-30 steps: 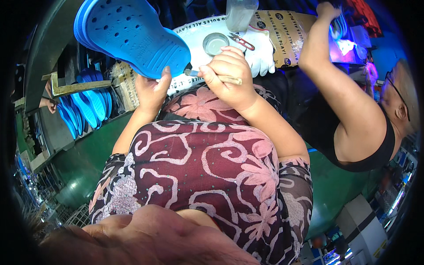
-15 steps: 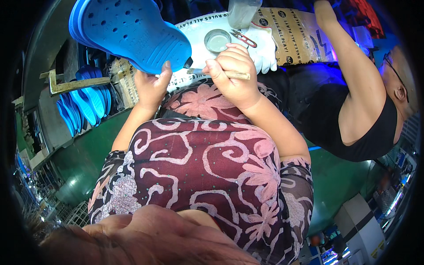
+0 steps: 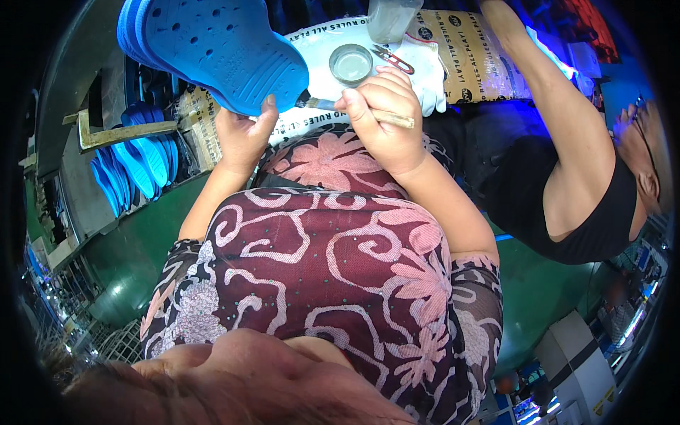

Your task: The person picks up shoe soles, applies adhesive to them using a brush, and places them onto an overhead conveyor belt.

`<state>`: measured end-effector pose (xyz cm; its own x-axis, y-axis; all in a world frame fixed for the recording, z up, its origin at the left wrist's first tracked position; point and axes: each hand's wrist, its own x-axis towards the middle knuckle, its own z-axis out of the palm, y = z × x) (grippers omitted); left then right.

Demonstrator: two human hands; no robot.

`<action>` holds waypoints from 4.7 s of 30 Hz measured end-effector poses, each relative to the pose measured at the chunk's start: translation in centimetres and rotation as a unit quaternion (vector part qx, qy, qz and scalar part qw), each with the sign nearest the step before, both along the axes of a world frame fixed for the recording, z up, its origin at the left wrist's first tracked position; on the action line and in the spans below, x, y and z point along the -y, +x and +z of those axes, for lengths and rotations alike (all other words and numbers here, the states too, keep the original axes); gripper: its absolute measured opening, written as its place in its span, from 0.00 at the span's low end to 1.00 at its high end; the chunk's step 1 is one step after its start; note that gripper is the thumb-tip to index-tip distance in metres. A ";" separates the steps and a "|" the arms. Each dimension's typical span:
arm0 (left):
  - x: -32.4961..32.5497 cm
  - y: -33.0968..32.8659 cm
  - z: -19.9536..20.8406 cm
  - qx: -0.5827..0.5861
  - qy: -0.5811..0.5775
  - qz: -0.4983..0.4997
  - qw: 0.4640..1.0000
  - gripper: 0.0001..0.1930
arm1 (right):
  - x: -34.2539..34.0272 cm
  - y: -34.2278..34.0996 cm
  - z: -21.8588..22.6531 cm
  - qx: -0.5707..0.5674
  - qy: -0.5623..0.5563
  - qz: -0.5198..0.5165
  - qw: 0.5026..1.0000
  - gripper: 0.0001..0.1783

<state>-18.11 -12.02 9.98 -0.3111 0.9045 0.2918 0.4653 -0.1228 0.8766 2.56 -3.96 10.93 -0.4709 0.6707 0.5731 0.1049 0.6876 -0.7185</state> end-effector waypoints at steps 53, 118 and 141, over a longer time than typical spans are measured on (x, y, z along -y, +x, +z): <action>-1.8 -0.2 7.0 0.102 0.108 -0.049 0.988 0.25 | 0.3 3.2 -2.7 -0.119 -0.086 -0.086 0.985 0.20; 12.8 -5.2 -0.9 0.398 0.103 0.227 0.882 0.24 | -1.3 2.8 -4.5 -0.170 -0.368 0.042 0.913 0.19; 9.7 -9.1 -7.3 -0.152 -0.247 0.186 0.939 0.09 | -5.4 2.3 -6.0 -0.028 -0.192 -0.086 0.977 0.12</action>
<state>-27.23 -21.72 2.71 -0.6033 0.7975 -0.0088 0.6326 0.4852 0.6036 4.88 1.43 4.95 -0.3078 0.9080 0.2843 0.1488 0.3410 -0.9282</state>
